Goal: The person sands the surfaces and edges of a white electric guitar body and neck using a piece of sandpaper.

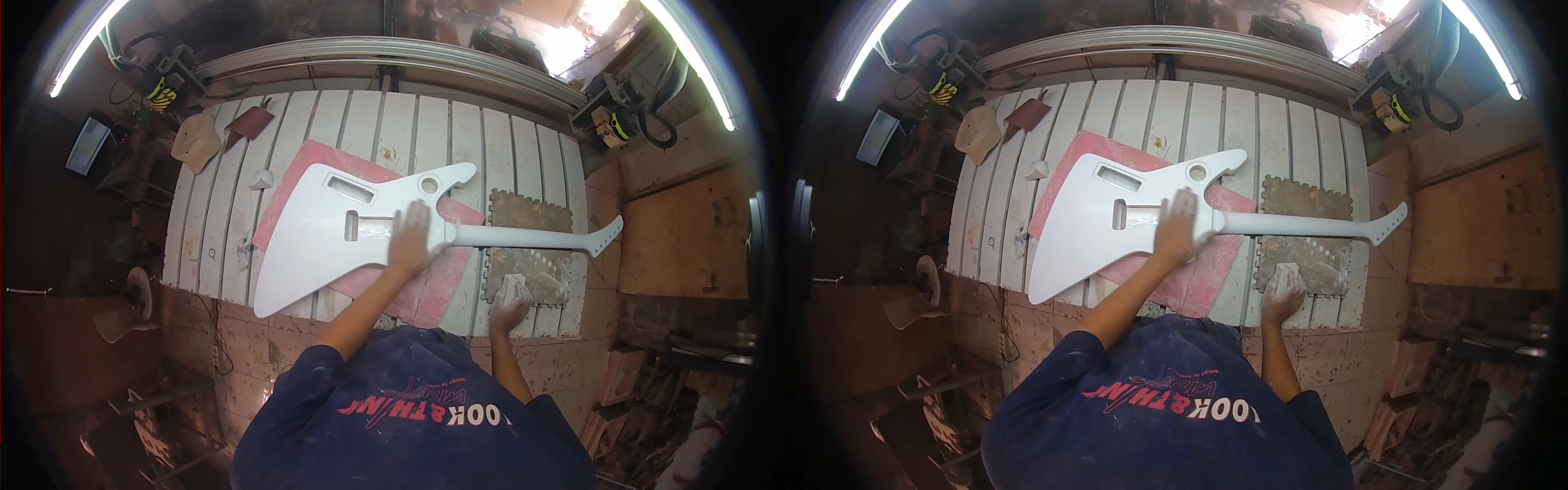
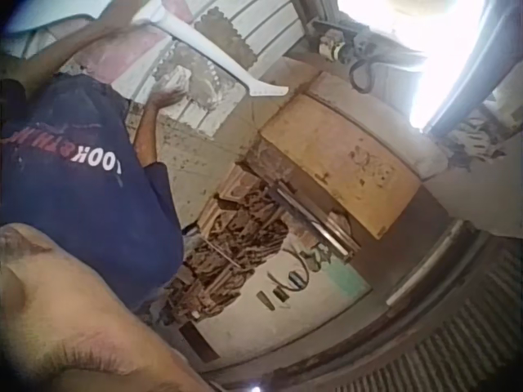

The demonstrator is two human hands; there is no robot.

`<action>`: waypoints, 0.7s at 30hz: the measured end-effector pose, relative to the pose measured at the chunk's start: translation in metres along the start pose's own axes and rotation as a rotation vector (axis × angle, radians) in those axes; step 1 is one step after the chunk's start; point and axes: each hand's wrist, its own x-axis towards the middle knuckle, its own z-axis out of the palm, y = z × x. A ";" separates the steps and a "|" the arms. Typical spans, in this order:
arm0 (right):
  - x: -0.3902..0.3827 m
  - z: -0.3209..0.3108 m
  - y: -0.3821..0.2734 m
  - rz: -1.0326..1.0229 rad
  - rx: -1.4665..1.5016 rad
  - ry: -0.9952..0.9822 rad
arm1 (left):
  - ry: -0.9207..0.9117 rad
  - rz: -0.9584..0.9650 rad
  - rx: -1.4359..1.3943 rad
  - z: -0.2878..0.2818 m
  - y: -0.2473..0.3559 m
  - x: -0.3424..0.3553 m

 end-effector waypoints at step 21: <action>0.001 0.002 -0.008 0.039 0.005 -0.032 | 0.158 -1.279 0.085 -0.054 -0.265 -0.259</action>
